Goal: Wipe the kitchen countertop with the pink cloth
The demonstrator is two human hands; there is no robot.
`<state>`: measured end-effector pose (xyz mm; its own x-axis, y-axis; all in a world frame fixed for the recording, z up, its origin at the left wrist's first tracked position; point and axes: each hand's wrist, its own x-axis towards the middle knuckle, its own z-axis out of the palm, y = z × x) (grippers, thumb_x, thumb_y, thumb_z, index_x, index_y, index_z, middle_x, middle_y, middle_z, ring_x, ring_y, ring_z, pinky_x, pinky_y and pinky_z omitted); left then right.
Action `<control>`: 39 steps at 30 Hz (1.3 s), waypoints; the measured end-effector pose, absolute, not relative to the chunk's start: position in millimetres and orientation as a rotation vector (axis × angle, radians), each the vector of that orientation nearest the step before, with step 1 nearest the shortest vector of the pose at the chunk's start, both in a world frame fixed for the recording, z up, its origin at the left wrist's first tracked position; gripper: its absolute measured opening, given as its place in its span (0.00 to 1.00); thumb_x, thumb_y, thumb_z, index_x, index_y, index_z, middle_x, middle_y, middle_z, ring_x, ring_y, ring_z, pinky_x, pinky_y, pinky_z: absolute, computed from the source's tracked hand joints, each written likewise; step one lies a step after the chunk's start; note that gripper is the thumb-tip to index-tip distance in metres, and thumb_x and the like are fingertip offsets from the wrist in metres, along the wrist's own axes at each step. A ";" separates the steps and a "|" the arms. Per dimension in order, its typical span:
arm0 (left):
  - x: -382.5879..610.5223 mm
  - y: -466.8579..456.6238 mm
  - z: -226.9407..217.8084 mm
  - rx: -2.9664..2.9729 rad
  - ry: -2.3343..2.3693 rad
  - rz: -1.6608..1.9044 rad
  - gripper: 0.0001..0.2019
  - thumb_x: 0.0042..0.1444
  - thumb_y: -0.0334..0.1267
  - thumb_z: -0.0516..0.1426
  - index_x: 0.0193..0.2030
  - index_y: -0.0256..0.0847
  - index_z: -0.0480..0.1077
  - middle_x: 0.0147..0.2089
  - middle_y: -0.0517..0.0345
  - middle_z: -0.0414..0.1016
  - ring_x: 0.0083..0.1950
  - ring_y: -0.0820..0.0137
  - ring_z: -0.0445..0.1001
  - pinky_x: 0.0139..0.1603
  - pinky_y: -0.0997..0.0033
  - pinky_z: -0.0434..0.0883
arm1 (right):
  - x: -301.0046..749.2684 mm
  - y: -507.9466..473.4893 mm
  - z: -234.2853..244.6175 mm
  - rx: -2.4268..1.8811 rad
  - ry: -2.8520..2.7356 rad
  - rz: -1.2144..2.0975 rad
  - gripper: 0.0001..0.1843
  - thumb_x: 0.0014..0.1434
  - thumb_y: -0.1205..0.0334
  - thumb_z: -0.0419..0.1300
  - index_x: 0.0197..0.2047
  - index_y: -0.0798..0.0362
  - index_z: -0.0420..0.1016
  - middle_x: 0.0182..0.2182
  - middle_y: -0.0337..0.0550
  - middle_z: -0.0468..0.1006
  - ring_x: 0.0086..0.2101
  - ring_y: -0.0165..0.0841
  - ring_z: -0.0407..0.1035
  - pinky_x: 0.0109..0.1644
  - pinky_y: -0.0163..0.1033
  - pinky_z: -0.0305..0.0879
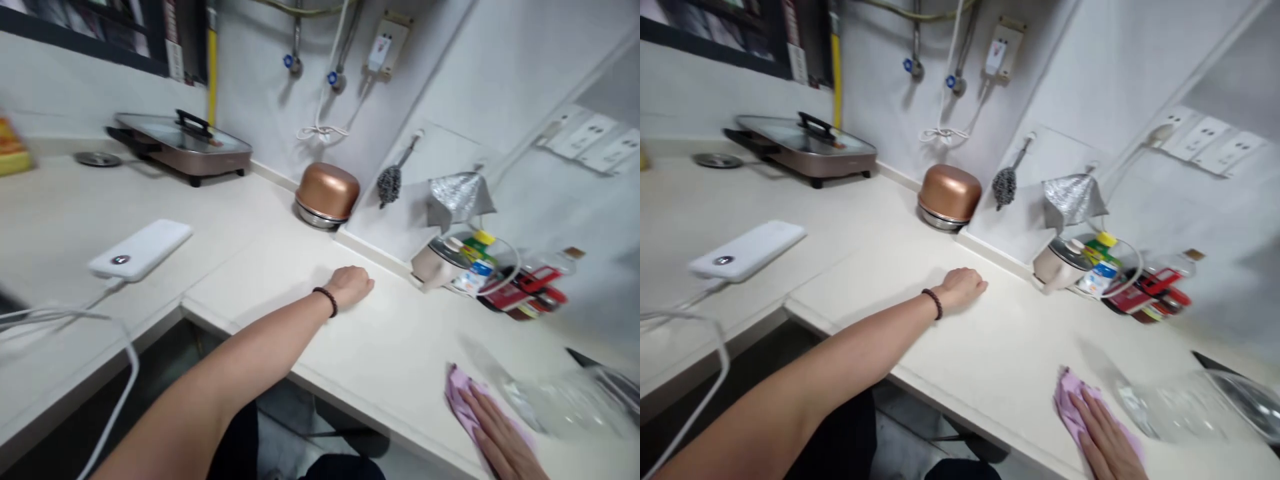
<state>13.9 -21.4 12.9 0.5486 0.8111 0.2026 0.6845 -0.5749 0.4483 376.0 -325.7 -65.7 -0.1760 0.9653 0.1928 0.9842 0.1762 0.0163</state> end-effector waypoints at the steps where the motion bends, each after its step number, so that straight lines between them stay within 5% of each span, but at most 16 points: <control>1: 15.9 -23.0 12.9 2.476 1.232 0.558 0.19 0.66 0.44 0.48 0.41 0.40 0.79 0.44 0.49 0.82 0.46 0.64 0.78 0.45 0.70 0.68 | 373.1 -323.8 -63.3 -1.980 -2.259 -0.201 0.34 0.67 0.48 0.47 0.75 0.35 0.48 0.70 0.34 0.57 0.67 0.46 0.53 0.68 0.56 0.59; 5: 22.7 -27.0 12.2 2.529 1.166 0.533 0.19 0.66 0.42 0.47 0.37 0.38 0.79 0.40 0.48 0.82 0.43 0.64 0.78 0.41 0.70 0.67 | 384.2 -293.0 -60.1 -2.145 -2.134 -0.180 0.32 0.71 0.47 0.43 0.75 0.43 0.50 0.72 0.40 0.52 0.70 0.43 0.45 0.72 0.56 0.49; 15: 31.3 -27.0 5.3 2.616 1.088 0.519 0.22 0.65 0.41 0.46 0.32 0.36 0.78 0.35 0.43 0.80 0.36 0.61 0.77 0.38 0.66 0.66 | 457.3 -146.0 -63.2 -2.265 -2.059 -0.256 0.34 0.70 0.46 0.35 0.70 0.52 0.62 0.67 0.47 0.64 0.69 0.42 0.52 0.72 0.55 0.50; 23: 32.5 -27.8 7.0 2.677 1.059 0.522 0.22 0.66 0.41 0.45 0.33 0.36 0.78 0.35 0.42 0.81 0.38 0.60 0.78 0.39 0.64 0.67 | 484.8 -69.0 -58.8 -2.480 -1.915 -0.233 0.34 0.69 0.53 0.33 0.71 0.55 0.58 0.69 0.46 0.61 0.70 0.40 0.48 0.72 0.52 0.48; 39: 14.6 -13.8 12.1 2.570 1.212 0.527 0.21 0.65 0.42 0.47 0.38 0.35 0.79 0.40 0.40 0.82 0.43 0.58 0.80 0.41 0.65 0.69 | 443.9 -148.1 -62.4 -2.279 -2.050 -0.277 0.33 0.71 0.47 0.34 0.71 0.49 0.60 0.69 0.45 0.61 0.70 0.39 0.49 0.72 0.53 0.49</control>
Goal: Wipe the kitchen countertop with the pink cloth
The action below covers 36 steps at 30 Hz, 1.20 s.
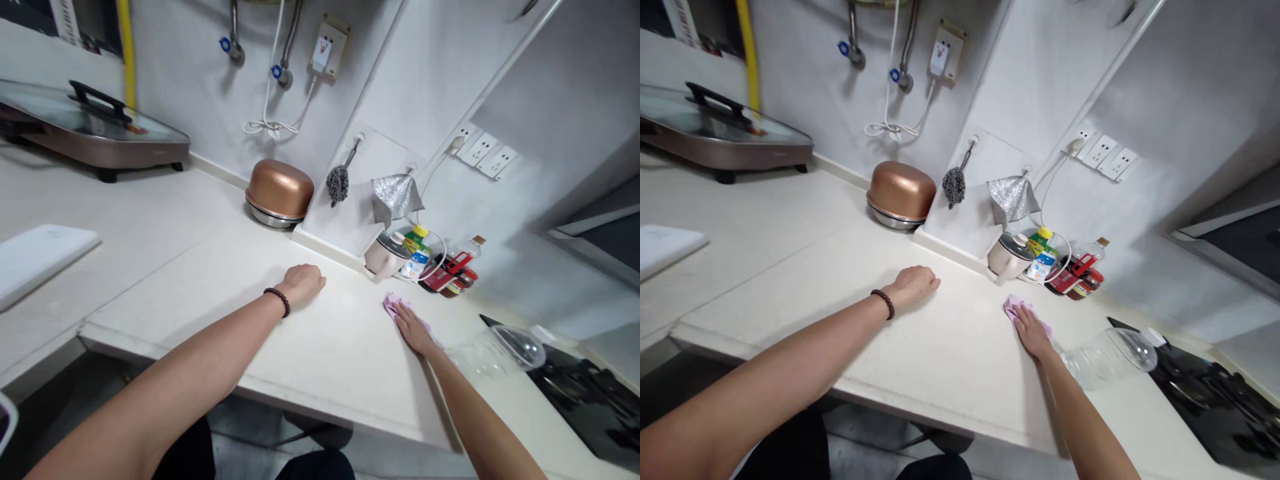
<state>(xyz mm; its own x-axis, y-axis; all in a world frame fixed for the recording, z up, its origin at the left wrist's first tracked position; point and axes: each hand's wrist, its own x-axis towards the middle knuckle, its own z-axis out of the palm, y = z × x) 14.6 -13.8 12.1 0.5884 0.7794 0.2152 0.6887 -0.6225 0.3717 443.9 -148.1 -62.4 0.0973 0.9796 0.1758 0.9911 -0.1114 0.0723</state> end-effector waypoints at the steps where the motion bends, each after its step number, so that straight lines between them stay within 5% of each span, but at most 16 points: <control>1: 14.0 -14.2 12.2 2.569 1.206 0.527 0.21 0.65 0.42 0.47 0.38 0.35 0.79 0.40 0.40 0.82 0.43 0.58 0.80 0.42 0.65 0.69 | 436.9 -164.4 -63.1 -2.239 -2.064 -0.262 0.34 0.71 0.46 0.34 0.71 0.50 0.60 0.69 0.45 0.60 0.70 0.39 0.48 0.73 0.53 0.48; 15: 16.6 -22.6 12.6 2.559 1.124 0.543 0.21 0.64 0.42 0.47 0.36 0.35 0.79 0.39 0.41 0.82 0.42 0.60 0.79 0.41 0.66 0.69 | 345.6 -328.9 -55.8 -2.121 -2.127 -0.049 0.30 0.71 0.47 0.45 0.74 0.34 0.48 0.73 0.33 0.49 0.71 0.43 0.42 0.72 0.59 0.47; 20: 22.5 -28.5 13.7 2.566 1.072 0.522 0.20 0.64 0.41 0.47 0.35 0.35 0.78 0.38 0.40 0.81 0.41 0.58 0.79 0.40 0.65 0.69 | 358.1 -301.3 -48.6 -2.131 -2.162 0.020 0.31 0.70 0.45 0.44 0.74 0.32 0.46 0.73 0.32 0.46 0.71 0.43 0.41 0.72 0.61 0.48; 28: 22.6 -26.0 10.8 2.544 1.102 0.534 0.20 0.64 0.42 0.48 0.36 0.34 0.78 0.40 0.40 0.81 0.42 0.57 0.80 0.42 0.64 0.70 | 390.4 -186.9 -47.4 -2.215 -2.116 -0.032 0.35 0.71 0.41 0.36 0.73 0.47 0.55 0.72 0.43 0.52 0.71 0.40 0.41 0.74 0.56 0.43; 36: 16.4 -15.3 12.3 2.540 1.179 0.514 0.20 0.63 0.40 0.47 0.39 0.33 0.79 0.41 0.38 0.81 0.45 0.56 0.80 0.42 0.64 0.70 | 393.4 -107.5 -44.6 -2.308 -2.079 -0.128 0.33 0.71 0.48 0.34 0.72 0.49 0.57 0.71 0.43 0.56 0.71 0.37 0.43 0.74 0.53 0.44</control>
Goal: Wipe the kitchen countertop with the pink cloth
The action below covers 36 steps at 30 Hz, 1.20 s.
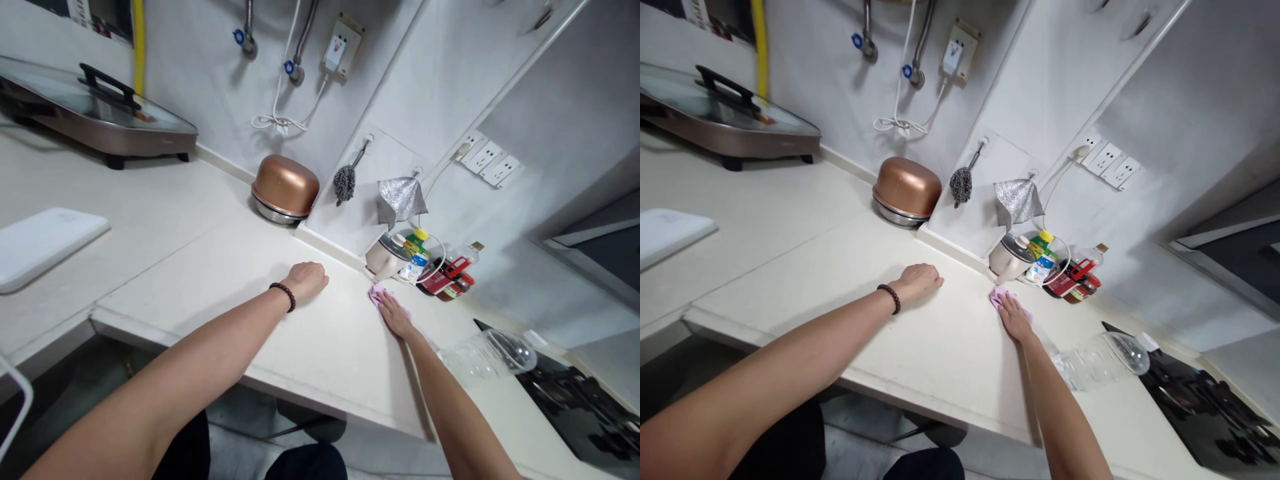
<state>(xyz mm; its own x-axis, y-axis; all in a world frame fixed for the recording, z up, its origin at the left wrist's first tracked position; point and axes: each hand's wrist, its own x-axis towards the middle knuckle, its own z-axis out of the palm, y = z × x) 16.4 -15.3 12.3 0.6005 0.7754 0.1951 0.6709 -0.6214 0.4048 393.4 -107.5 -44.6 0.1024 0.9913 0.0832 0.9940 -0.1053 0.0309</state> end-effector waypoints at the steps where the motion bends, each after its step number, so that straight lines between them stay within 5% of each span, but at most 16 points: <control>1: 15.2 -14.2 12.7 2.538 1.191 0.516 0.20 0.63 0.41 0.47 0.40 0.33 0.79 0.42 0.38 0.81 0.46 0.56 0.80 0.43 0.64 0.70 | 391.3 -107.8 -45.0 -2.304 -2.075 -0.135 0.33 0.71 0.48 0.34 0.72 0.49 0.57 0.71 0.43 0.57 0.71 0.37 0.43 0.74 0.53 0.44; 8: 12.8 -9.4 11.9 2.496 1.202 0.524 0.21 0.63 0.42 0.47 0.44 0.33 0.80 0.44 0.38 0.81 0.48 0.57 0.79 0.46 0.65 0.71 | 348.0 -160.3 -46.9 -2.112 -2.175 -0.082 0.32 0.72 0.46 0.37 0.73 0.48 0.55 0.72 0.43 0.52 0.72 0.39 0.40 0.73 0.57 0.43; 20: 14.0 -15.8 10.1 2.489 1.156 0.529 0.19 0.63 0.41 0.48 0.42 0.34 0.79 0.43 0.39 0.82 0.47 0.57 0.80 0.43 0.65 0.71 | 254.2 -283.1 -30.8 -1.890 -2.439 0.210 0.33 0.70 0.50 0.48 0.74 0.29 0.42 0.74 0.29 0.41 0.72 0.44 0.34 0.72 0.64 0.45; 36: 20.2 -12.8 9.3 2.509 1.146 0.517 0.20 0.63 0.40 0.48 0.45 0.35 0.79 0.46 0.38 0.81 0.50 0.56 0.79 0.48 0.63 0.71 | 307.3 -55.9 -48.7 -1.904 -2.320 -0.056 0.33 0.72 0.43 0.36 0.73 0.44 0.55 0.72 0.39 0.53 0.71 0.39 0.42 0.74 0.54 0.41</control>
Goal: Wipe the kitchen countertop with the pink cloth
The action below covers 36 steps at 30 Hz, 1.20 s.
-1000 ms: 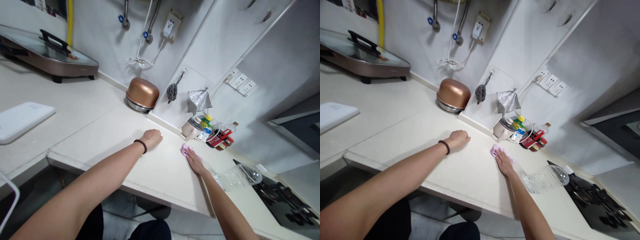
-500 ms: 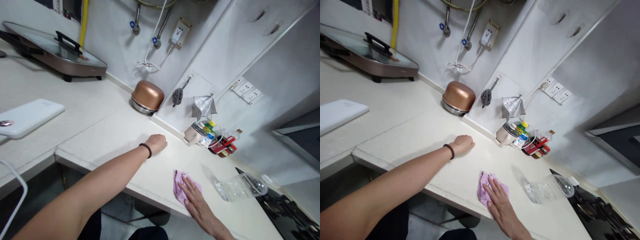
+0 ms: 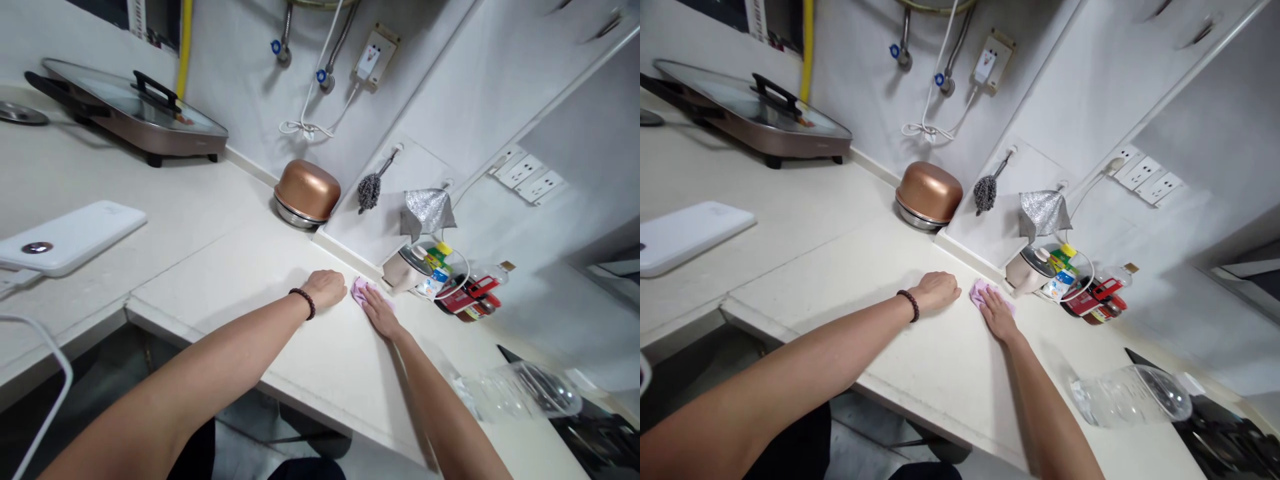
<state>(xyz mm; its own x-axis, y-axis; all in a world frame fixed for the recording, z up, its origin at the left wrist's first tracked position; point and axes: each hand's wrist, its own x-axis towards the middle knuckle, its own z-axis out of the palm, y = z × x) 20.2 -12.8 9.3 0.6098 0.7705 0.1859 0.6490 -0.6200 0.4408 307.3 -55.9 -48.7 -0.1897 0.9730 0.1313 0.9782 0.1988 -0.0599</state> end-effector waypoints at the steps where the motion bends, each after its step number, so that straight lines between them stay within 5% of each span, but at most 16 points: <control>1: 19.9 -11.9 10.1 2.505 1.155 0.512 0.19 0.63 0.41 0.48 0.46 0.35 0.79 0.46 0.38 0.81 0.50 0.56 0.79 0.48 0.63 0.71 | 308.9 -44.1 -49.1 -1.935 -2.295 -0.063 0.33 0.72 0.43 0.36 0.73 0.46 0.56 0.72 0.40 0.54 0.71 0.39 0.43 0.74 0.54 0.41; 10: 10.6 -4.7 17.4 2.453 1.223 0.542 0.18 0.63 0.41 0.49 0.46 0.35 0.79 0.47 0.40 0.81 0.51 0.58 0.79 0.49 0.66 0.71 | 296.1 -32.5 -50.7 -1.993 -2.218 -0.107 0.33 0.72 0.45 0.35 0.72 0.48 0.57 0.71 0.42 0.56 0.71 0.40 0.43 0.74 0.56 0.41; 26: 2.9 -8.5 20.3 2.434 1.255 0.554 0.18 0.63 0.39 0.49 0.46 0.35 0.79 0.48 0.41 0.81 0.51 0.59 0.79 0.47 0.67 0.72 | 191.8 -234.7 -26.4 -1.600 -2.625 0.068 0.30 0.72 0.53 0.47 0.75 0.38 0.49 0.74 0.35 0.43 0.72 0.41 0.36 0.74 0.55 0.44; 36: 7.7 -4.6 20.7 2.426 1.261 0.578 0.18 0.63 0.39 0.50 0.46 0.36 0.80 0.46 0.41 0.82 0.52 0.59 0.79 0.48 0.68 0.72 | 223.5 -114.9 -36.7 -1.652 -2.535 0.020 0.30 0.73 0.46 0.41 0.74 0.41 0.52 0.74 0.39 0.48 0.72 0.40 0.39 0.73 0.56 0.44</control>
<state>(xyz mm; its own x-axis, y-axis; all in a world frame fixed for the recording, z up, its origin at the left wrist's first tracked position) 7.7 -4.6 20.7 0.5219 0.8304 0.1952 0.6896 -0.5454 0.4764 223.5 -114.9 -36.7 -0.3990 0.9126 0.0892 0.9111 0.4056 -0.0737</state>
